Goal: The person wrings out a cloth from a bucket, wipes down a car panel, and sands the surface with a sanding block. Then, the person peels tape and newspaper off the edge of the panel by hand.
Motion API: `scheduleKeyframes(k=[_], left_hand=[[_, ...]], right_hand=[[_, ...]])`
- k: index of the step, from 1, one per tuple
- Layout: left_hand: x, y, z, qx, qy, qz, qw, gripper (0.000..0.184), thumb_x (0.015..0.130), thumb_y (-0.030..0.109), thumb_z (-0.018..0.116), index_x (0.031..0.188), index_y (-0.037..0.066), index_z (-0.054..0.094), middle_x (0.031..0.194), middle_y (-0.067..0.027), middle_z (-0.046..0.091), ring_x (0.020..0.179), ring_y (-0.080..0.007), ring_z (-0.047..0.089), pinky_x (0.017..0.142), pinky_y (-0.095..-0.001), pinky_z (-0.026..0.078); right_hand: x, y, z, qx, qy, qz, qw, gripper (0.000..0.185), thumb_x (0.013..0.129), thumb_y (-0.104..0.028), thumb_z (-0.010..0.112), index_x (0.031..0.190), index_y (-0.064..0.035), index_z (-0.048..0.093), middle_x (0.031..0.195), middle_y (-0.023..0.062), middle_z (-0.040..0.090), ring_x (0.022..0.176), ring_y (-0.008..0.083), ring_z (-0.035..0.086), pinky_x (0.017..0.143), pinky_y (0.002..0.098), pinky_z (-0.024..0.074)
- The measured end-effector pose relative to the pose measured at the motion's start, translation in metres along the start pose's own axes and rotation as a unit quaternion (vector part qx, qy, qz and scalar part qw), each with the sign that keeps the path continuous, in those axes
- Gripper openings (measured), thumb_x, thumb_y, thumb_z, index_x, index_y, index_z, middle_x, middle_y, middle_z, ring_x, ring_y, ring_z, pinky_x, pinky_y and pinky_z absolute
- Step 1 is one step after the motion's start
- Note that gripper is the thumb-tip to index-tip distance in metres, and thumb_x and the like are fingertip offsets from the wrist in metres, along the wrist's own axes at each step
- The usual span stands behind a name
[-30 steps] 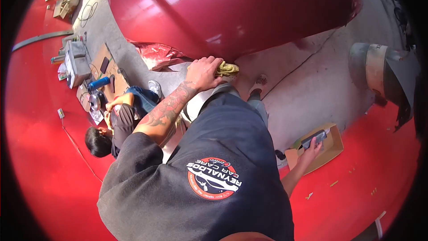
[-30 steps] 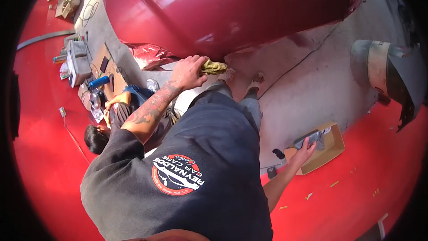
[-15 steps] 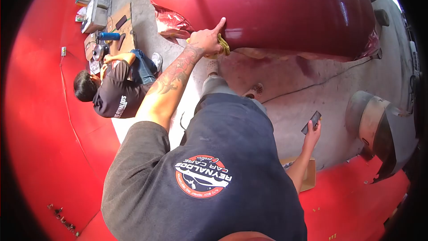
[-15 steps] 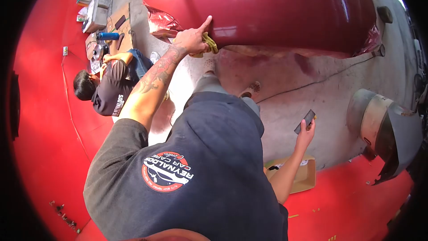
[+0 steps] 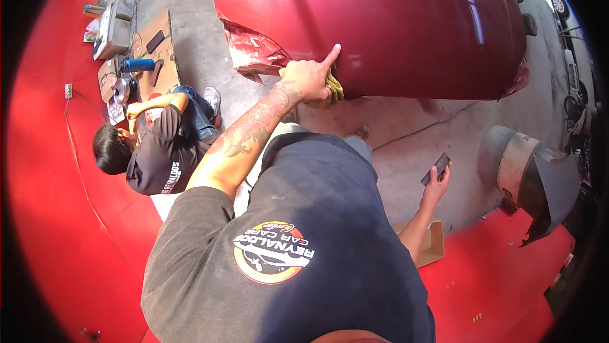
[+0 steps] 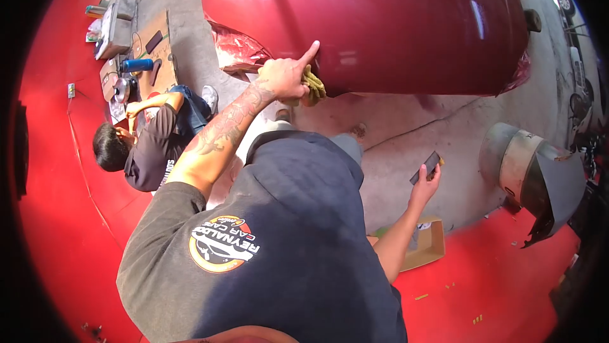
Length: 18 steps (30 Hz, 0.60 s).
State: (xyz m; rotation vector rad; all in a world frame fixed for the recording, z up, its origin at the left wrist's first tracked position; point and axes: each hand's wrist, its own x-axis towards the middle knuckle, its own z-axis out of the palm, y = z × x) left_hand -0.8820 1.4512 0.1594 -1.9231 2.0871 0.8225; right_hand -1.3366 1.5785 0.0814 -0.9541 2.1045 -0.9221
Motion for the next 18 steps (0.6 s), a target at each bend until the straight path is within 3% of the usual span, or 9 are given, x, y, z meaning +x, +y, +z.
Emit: scheduleKeyframes(k=[5,7,9,12,16,18], left_hand=[[0.031,-0.014,-0.013,0.016,-0.005,0.007,1.000,0.098,0.073,0.031,0.061,0.156,0.025,0.009,0.089,-0.0183,0.070,0.079,-0.0350,0.070,0.068,-0.0472,0.056],[0.033,-0.010,-0.009,0.018,-0.024,-0.007,1.000,0.098,0.073,0.029,0.061,0.156,0.025,0.011,0.086,-0.0181,0.070,0.076,-0.0333,0.070,0.065,-0.0472,0.055],[0.026,-0.004,-0.003,0.009,-0.017,-0.020,1.000,0.097,0.073,0.029,0.062,0.156,0.025,0.011,0.084,-0.0181,0.070,0.074,-0.0329,0.070,0.064,-0.0469,0.055],[0.013,0.005,0.008,0.011,0.000,-0.034,0.999,0.099,0.074,0.032,0.065,0.156,0.026,0.012,0.081,-0.0174,0.070,0.071,-0.0326,0.070,0.061,-0.0458,0.055],[-0.007,-0.004,-0.002,-0.026,0.011,-0.072,0.997,0.085,0.074,0.033,0.066,0.151,0.022,0.032,0.094,-0.0153,0.072,0.085,-0.0331,0.070,0.072,-0.0473,0.055],[-0.025,-0.018,-0.020,-0.094,0.100,-0.113,0.984,0.070,0.074,0.031,0.065,0.140,0.017,0.047,0.109,-0.0149,0.069,0.101,-0.0323,0.067,0.086,-0.0442,0.053]], right_hand=[[-0.011,-0.060,0.039,-0.115,0.017,-0.128,0.985,0.050,0.089,-0.017,0.067,0.134,-0.0031,0.051,0.127,0.0166,0.057,0.113,0.0308,0.056,0.100,0.0391,0.0413],[-0.007,-0.095,0.069,-0.160,-0.045,-0.197,0.966,0.049,0.089,-0.018,0.066,0.135,-0.0061,0.052,0.123,0.0177,0.056,0.113,0.0333,0.054,0.100,0.0405,0.0412],[0.001,-0.119,0.100,-0.158,-0.154,-0.288,0.932,0.049,0.089,-0.021,0.067,0.135,-0.0089,0.053,0.121,0.0172,0.055,0.114,0.0339,0.052,0.099,0.0409,0.0418],[0.007,-0.151,0.148,-0.240,-0.206,-0.443,0.839,0.051,0.087,-0.027,0.069,0.135,-0.0185,0.055,0.122,0.0150,0.054,0.113,0.0345,0.052,0.094,0.0457,0.0433],[0.005,-0.192,0.209,-0.283,-0.228,-0.567,0.739,0.053,0.083,-0.028,0.070,0.133,-0.0222,0.055,0.125,0.0148,0.052,0.111,0.0331,0.052,0.086,0.0448,0.0447],[0.005,-0.201,0.234,-0.287,-0.215,-0.592,0.722,0.051,0.082,-0.028,0.070,0.131,-0.0230,0.056,0.125,0.0140,0.052,0.111,0.0323,0.052,0.085,0.0445,0.0444]])
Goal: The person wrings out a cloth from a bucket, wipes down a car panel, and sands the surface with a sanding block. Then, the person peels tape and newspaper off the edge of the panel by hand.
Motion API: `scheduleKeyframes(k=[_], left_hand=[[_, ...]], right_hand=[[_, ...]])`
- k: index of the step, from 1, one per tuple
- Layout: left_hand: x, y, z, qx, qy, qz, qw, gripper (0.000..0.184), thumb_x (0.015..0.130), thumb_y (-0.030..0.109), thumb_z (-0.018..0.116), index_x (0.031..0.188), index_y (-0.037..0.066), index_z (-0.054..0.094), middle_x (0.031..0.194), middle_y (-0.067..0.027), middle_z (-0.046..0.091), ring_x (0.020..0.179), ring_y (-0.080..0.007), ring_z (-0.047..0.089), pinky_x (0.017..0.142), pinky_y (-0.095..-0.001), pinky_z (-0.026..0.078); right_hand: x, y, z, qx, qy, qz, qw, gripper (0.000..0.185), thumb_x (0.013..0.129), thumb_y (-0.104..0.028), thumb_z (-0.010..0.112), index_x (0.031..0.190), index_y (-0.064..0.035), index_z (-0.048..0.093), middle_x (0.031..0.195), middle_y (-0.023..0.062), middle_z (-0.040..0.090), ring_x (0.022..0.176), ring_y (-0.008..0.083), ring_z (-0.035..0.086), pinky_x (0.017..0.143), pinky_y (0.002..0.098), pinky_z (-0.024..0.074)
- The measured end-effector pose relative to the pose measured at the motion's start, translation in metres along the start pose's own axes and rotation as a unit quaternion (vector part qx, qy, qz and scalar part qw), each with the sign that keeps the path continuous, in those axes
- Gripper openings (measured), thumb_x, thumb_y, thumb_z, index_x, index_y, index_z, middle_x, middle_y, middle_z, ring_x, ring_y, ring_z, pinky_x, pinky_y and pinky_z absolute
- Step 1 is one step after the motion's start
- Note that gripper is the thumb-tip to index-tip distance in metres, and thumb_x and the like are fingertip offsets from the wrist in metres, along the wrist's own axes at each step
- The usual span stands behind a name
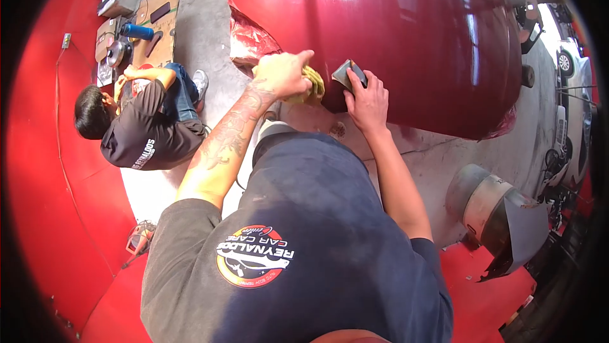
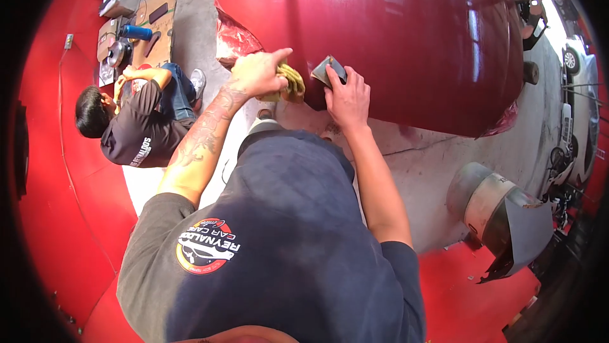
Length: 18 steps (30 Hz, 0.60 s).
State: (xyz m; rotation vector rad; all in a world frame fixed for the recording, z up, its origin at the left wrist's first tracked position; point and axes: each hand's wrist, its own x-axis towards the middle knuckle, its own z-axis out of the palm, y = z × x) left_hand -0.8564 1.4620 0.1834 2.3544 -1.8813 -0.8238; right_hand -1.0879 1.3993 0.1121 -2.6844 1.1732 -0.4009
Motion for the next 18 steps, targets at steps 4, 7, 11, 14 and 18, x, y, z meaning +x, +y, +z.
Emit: scheduleKeyframes(k=[4,7,11,14,18], left_hand=[[0.006,-0.031,-0.020,-0.089,0.248,-0.048,0.963,0.057,0.080,0.028,0.062,0.134,0.016,0.052,0.116,-0.0138,0.067,0.106,-0.0318,0.064,0.091,-0.0431,0.051],[0.046,-0.056,-0.007,-0.108,0.278,-0.006,0.955,0.070,0.082,0.035,0.066,0.144,0.014,0.041,0.134,-0.0180,0.054,0.124,-0.0330,0.052,0.107,-0.0445,0.038],[0.077,-0.061,0.033,0.046,0.152,0.041,0.987,0.093,0.078,0.045,0.073,0.154,0.020,0.025,0.153,-0.0254,0.028,0.140,-0.0448,0.029,0.116,-0.0598,0.015],[0.082,-0.057,0.021,0.081,0.097,0.025,0.992,0.097,0.076,0.046,0.075,0.155,0.025,0.022,0.155,-0.0244,0.025,0.141,-0.0444,0.027,0.116,-0.0616,0.014],[0.088,-0.065,0.021,0.081,0.072,0.045,0.993,0.101,0.073,0.046,0.079,0.155,0.027,0.022,0.156,-0.0226,0.026,0.141,-0.0440,0.028,0.115,-0.0623,0.014]], right_hand=[[0.009,-0.007,0.008,-0.055,0.016,-0.027,0.998,0.046,0.081,-0.030,0.070,0.126,-0.0252,0.059,0.126,0.0123,0.052,0.111,0.0300,0.052,0.085,0.0441,0.0435],[0.010,-0.006,0.018,-0.085,0.026,-0.025,0.996,0.044,0.081,-0.030,0.070,0.123,-0.0261,0.061,0.125,0.0102,0.053,0.110,0.0280,0.053,0.084,0.0433,0.0433],[0.053,-0.019,0.020,-0.095,0.040,-0.013,0.995,0.035,0.084,-0.030,0.068,0.118,-0.0244,0.063,0.125,0.0074,0.055,0.109,0.0259,0.053,0.083,0.0432,0.0434],[0.068,-0.019,0.016,-0.095,0.022,-0.025,0.995,0.033,0.084,-0.030,0.067,0.116,-0.0235,0.064,0.126,0.0078,0.055,0.109,0.0260,0.053,0.083,0.0430,0.0433],[0.004,-0.004,0.010,-0.103,0.013,-0.055,0.993,0.030,0.085,-0.029,0.066,0.115,-0.0251,0.065,0.125,0.0083,0.055,0.110,0.0263,0.052,0.085,0.0430,0.0430]])
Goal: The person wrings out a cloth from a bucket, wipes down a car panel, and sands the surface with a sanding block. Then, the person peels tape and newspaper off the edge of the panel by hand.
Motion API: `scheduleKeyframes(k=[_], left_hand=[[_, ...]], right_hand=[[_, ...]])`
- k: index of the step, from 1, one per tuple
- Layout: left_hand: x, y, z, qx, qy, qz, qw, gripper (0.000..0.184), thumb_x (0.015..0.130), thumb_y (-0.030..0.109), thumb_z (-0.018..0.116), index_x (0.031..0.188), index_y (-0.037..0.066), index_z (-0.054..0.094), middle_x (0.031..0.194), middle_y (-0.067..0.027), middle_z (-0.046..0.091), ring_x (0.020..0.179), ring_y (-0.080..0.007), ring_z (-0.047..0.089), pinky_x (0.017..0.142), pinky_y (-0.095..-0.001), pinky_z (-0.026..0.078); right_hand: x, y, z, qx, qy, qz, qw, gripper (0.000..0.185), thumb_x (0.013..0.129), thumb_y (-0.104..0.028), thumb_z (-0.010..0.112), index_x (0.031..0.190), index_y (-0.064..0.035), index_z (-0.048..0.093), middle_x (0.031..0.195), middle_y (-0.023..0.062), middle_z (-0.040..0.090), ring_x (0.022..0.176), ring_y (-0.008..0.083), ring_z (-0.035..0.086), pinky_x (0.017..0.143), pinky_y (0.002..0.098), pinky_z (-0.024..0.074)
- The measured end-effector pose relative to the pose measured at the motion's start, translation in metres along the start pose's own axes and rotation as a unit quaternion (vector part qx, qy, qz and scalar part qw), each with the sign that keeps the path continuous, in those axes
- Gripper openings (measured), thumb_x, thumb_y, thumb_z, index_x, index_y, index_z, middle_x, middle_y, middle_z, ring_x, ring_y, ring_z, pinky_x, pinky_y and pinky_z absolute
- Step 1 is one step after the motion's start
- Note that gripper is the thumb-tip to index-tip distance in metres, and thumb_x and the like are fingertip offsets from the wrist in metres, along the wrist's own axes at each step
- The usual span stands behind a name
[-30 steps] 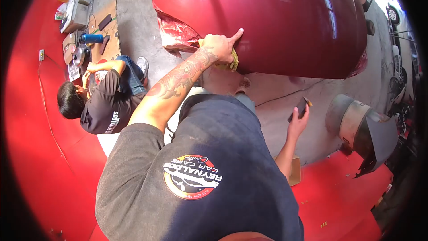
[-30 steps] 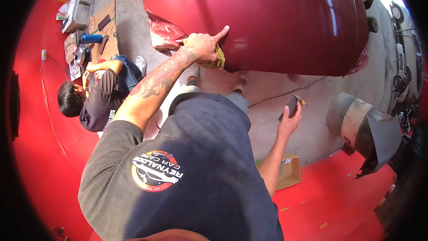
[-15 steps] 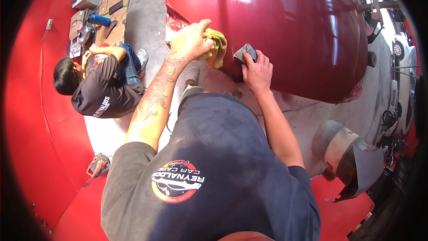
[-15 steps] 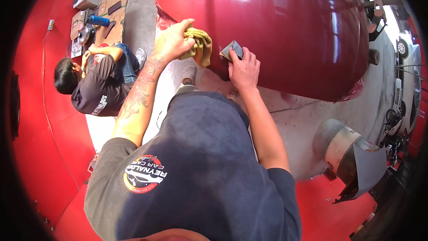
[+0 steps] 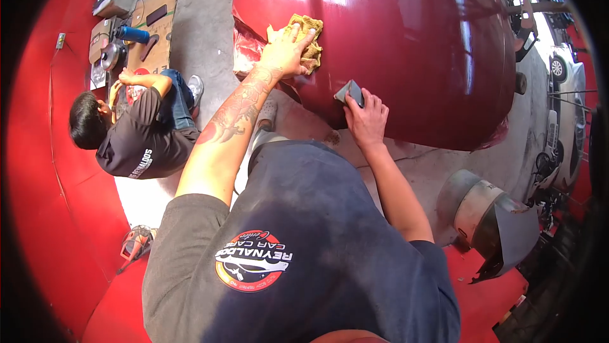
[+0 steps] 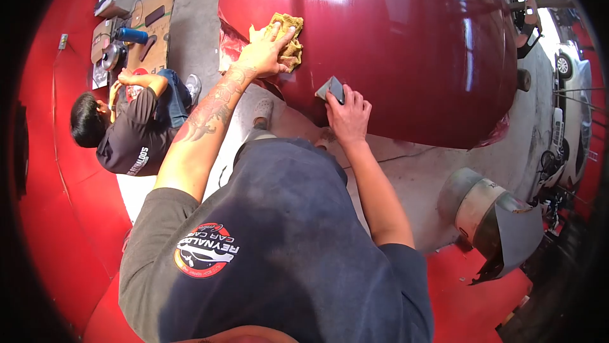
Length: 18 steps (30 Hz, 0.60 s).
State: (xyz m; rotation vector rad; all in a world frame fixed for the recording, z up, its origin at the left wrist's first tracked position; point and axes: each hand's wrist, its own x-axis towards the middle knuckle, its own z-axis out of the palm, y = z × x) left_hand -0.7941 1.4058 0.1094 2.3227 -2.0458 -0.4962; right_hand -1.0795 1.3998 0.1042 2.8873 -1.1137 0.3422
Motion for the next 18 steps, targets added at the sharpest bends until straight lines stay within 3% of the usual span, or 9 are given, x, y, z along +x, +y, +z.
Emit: scheduleKeyframes(k=[4,7,9,11,14,16,18], left_hand=[[-0.001,0.006,-0.009,-0.010,-0.008,-0.017,1.000,0.102,0.072,0.046,0.079,0.154,0.027,0.022,0.156,-0.0218,0.026,0.141,-0.0427,0.030,0.114,-0.0643,0.014],[-0.001,0.007,-0.007,-0.005,0.003,-0.018,1.000,0.101,0.073,0.046,0.079,0.154,0.027,0.022,0.156,-0.0210,0.027,0.140,-0.0423,0.030,0.114,-0.0641,0.014],[-0.003,0.003,-0.003,0.003,0.004,-0.016,1.000,0.100,0.073,0.046,0.079,0.154,0.027,0.022,0.155,-0.0208,0.028,0.140,-0.0423,0.030,0.114,-0.0643,0.014],[0.002,0.000,0.006,0.039,0.016,-0.010,0.999,0.097,0.073,0.050,0.076,0.153,0.028,0.025,0.155,-0.0173,0.032,0.142,-0.0338,0.031,0.111,-0.0675,0.016],[0.000,0.003,0.001,0.027,0.015,-0.015,0.999,0.099,0.072,0.050,0.077,0.153,0.028,0.024,0.155,-0.0170,0.031,0.142,-0.0333,0.031,0.111,-0.0679,0.016],[0.002,0.003,0.002,0.037,0.007,-0.022,0.999,0.099,0.072,0.050,0.077,0.153,0.028,0.024,0.155,-0.0166,0.031,0.142,-0.0338,0.031,0.111,-0.0679,0.016],[0.000,0.005,-0.004,0.022,-0.004,-0.018,1.000,0.099,0.074,0.048,0.077,0.154,0.027,0.022,0.155,-0.0216,0.028,0.140,-0.0425,0.032,0.114,-0.0645,0.015]], right_hand=[[0.001,0.003,0.001,0.008,-0.008,-0.028,1.000,0.034,0.084,-0.027,0.068,0.118,-0.0247,0.065,0.124,0.0100,0.055,0.112,0.0299,0.052,0.086,0.0438,0.0445],[0.066,-0.001,0.012,0.010,0.016,-0.002,1.000,0.035,0.084,-0.028,0.068,0.119,-0.0254,0.065,0.124,0.0100,0.055,0.112,0.0299,0.052,0.086,0.0438,0.0447],[0.089,-0.005,0.013,-0.008,-0.024,0.032,0.999,0.034,0.085,-0.030,0.067,0.118,-0.0275,0.064,0.124,0.0088,0.055,0.110,0.0287,0.052,0.086,0.0436,0.0439],[0.061,0.000,0.014,-0.004,-0.004,0.014,1.000,0.034,0.084,-0.030,0.068,0.118,-0.0277,0.065,0.124,0.0088,0.055,0.110,0.0286,0.052,0.085,0.0434,0.0441],[0.010,0.009,0.011,0.011,0.011,-0.019,1.000,0.035,0.082,-0.030,0.070,0.116,-0.0277,0.066,0.124,0.0086,0.055,0.110,0.0282,0.052,0.085,0.0433,0.0441],[0.004,0.012,0.011,-0.001,0.011,-0.050,0.999,0.035,0.080,-0.029,0.071,0.115,-0.0272,0.066,0.124,0.0087,0.055,0.110,0.0282,0.052,0.086,0.0439,0.0438],[0.041,0.008,0.015,-0.013,0.040,-0.042,0.998,0.034,0.082,-0.028,0.070,0.115,-0.0253,0.066,0.124,0.0095,0.057,0.109,0.0285,0.053,0.086,0.0447,0.0436]])
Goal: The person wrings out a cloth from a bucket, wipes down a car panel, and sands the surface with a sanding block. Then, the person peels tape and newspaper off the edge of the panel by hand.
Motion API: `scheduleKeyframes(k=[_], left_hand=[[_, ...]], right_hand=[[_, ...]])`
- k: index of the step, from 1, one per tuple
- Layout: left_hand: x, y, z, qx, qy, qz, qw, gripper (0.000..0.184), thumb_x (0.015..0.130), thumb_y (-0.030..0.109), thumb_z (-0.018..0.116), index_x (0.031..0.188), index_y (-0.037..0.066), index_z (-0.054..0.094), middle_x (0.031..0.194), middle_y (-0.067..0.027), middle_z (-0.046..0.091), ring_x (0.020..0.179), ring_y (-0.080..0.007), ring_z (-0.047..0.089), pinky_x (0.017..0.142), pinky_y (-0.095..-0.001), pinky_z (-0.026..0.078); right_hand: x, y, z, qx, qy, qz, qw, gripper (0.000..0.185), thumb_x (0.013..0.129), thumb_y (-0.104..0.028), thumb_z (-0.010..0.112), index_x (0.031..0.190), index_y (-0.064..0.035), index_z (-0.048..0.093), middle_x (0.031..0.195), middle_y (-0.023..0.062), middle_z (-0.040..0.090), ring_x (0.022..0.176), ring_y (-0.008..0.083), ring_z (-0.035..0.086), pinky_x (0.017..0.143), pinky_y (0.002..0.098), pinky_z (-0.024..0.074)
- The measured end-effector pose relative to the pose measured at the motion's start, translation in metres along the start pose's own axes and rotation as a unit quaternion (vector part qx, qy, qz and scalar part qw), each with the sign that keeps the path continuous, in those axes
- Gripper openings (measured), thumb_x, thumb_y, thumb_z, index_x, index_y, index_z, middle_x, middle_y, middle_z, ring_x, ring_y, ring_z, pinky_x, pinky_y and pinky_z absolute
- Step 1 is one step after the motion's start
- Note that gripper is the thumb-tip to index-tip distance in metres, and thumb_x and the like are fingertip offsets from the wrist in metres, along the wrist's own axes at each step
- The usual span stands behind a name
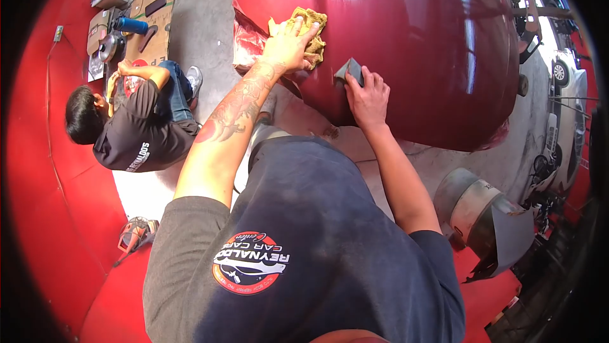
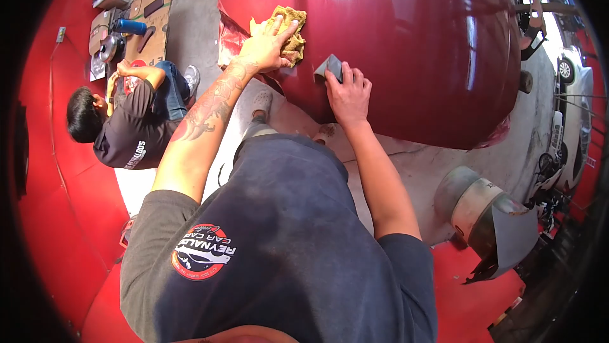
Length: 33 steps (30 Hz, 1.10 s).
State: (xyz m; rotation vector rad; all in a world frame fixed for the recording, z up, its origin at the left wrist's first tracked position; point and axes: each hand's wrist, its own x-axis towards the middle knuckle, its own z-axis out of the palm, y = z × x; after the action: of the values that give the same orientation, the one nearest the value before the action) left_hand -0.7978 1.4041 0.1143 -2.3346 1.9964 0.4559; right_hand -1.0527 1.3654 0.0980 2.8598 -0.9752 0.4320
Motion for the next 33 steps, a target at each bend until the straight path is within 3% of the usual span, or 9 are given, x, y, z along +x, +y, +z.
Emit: scheduleKeyframes(k=[2,5,8,11,17,23,28,30,33], left_hand=[[0.000,0.001,-0.001,-0.002,-0.007,0.001,1.000,0.099,0.074,0.048,0.077,0.154,0.026,0.022,0.155,-0.0220,0.028,0.140,-0.0429,0.031,0.114,-0.0638,0.016],[-0.001,-0.002,-0.002,-0.029,-0.007,0.009,1.000,0.099,0.074,0.047,0.077,0.154,0.026,0.022,0.155,-0.0222,0.027,0.140,-0.0433,0.030,0.115,-0.0630,0.016],[0.002,0.000,0.001,-0.040,-0.005,0.003,0.999,0.099,0.074,0.045,0.078,0.154,0.026,0.023,0.155,-0.0221,0.027,0.141,-0.0437,0.029,0.115,-0.0624,0.016],[-0.001,0.001,-0.010,-0.044,-0.013,-0.005,0.999,0.097,0.075,0.044,0.078,0.154,0.027,0.024,0.156,-0.0217,0.027,0.140,-0.0434,0.030,0.114,-0.0634,0.016],[0.000,-0.002,-0.008,-0.035,-0.017,0.002,0.999,0.096,0.075,0.044,0.077,0.153,0.027,0.025,0.155,-0.0220,0.028,0.140,-0.0435,0.031,0.114,-0.0637,0.016],[-0.002,0.001,-0.015,-0.048,-0.012,0.002,0.999,0.093,0.076,0.044,0.077,0.153,0.028,0.026,0.155,-0.0225,0.028,0.139,-0.0446,0.031,0.114,-0.0624,0.017],[0.001,-0.005,0.003,-0.044,0.015,0.007,0.999,0.088,0.078,0.050,0.072,0.152,0.029,0.028,0.154,-0.0175,0.031,0.138,-0.0389,0.035,0.111,-0.0661,0.020],[-0.001,-0.003,-0.007,-0.060,-0.012,0.007,0.998,0.093,0.077,0.043,0.076,0.153,0.028,0.025,0.155,-0.0224,0.028,0.139,-0.0447,0.032,0.115,-0.0623,0.017],[-0.001,0.000,-0.013,-0.030,-0.020,0.006,0.999,0.094,0.077,0.043,0.076,0.153,0.028,0.025,0.155,-0.0224,0.029,0.139,-0.0443,0.032,0.114,-0.0630,0.016]], right_hand=[[0.043,-0.002,0.011,-0.012,0.012,0.034,0.999,0.033,0.083,-0.028,0.069,0.115,-0.0245,0.066,0.124,0.0096,0.058,0.109,0.0286,0.053,0.086,0.0444,0.0437],[0.039,-0.002,0.004,0.016,-0.023,0.045,0.999,0.032,0.083,-0.029,0.069,0.115,-0.0240,0.066,0.124,0.0094,0.057,0.110,0.0289,0.052,0.087,0.0442,0.0436],[-0.024,-0.005,-0.009,0.039,-0.049,0.010,0.998,0.031,0.083,-0.030,0.068,0.113,-0.0237,0.066,0.124,0.0089,0.056,0.111,0.0292,0.052,0.086,0.0446,0.0438],[-0.031,-0.005,-0.015,0.029,-0.062,-0.019,0.997,0.032,0.083,-0.030,0.069,0.114,-0.0239,0.065,0.123,0.0088,0.056,0.111,0.0290,0.051,0.085,0.0449,0.0440],[0.050,-0.013,0.005,0.024,-0.046,0.057,0.997,0.035,0.083,-0.028,0.070,0.117,-0.0235,0.065,0.124,0.0091,0.055,0.110,0.0293,0.052,0.084,0.0433,0.0444],[-0.047,-0.017,-0.013,0.046,-0.055,0.000,0.997,0.035,0.082,-0.030,0.070,0.116,-0.0241,0.064,0.125,0.0097,0.056,0.110,0.0298,0.052,0.085,0.0451,0.0449],[0.044,-0.015,0.001,0.011,-0.043,0.039,0.998,0.033,0.085,-0.028,0.068,0.117,-0.0221,0.064,0.121,0.0091,0.058,0.110,0.0288,0.053,0.084,0.0432,0.0455],[0.060,-0.017,0.000,0.012,-0.075,0.063,0.995,0.035,0.084,-0.029,0.068,0.119,-0.0227,0.064,0.121,0.0095,0.057,0.109,0.0293,0.053,0.084,0.0435,0.0454],[0.010,-0.017,-0.001,0.029,-0.033,0.037,0.998,0.038,0.083,-0.029,0.069,0.120,-0.0237,0.064,0.123,0.0102,0.057,0.109,0.0296,0.053,0.084,0.0437,0.0452]])
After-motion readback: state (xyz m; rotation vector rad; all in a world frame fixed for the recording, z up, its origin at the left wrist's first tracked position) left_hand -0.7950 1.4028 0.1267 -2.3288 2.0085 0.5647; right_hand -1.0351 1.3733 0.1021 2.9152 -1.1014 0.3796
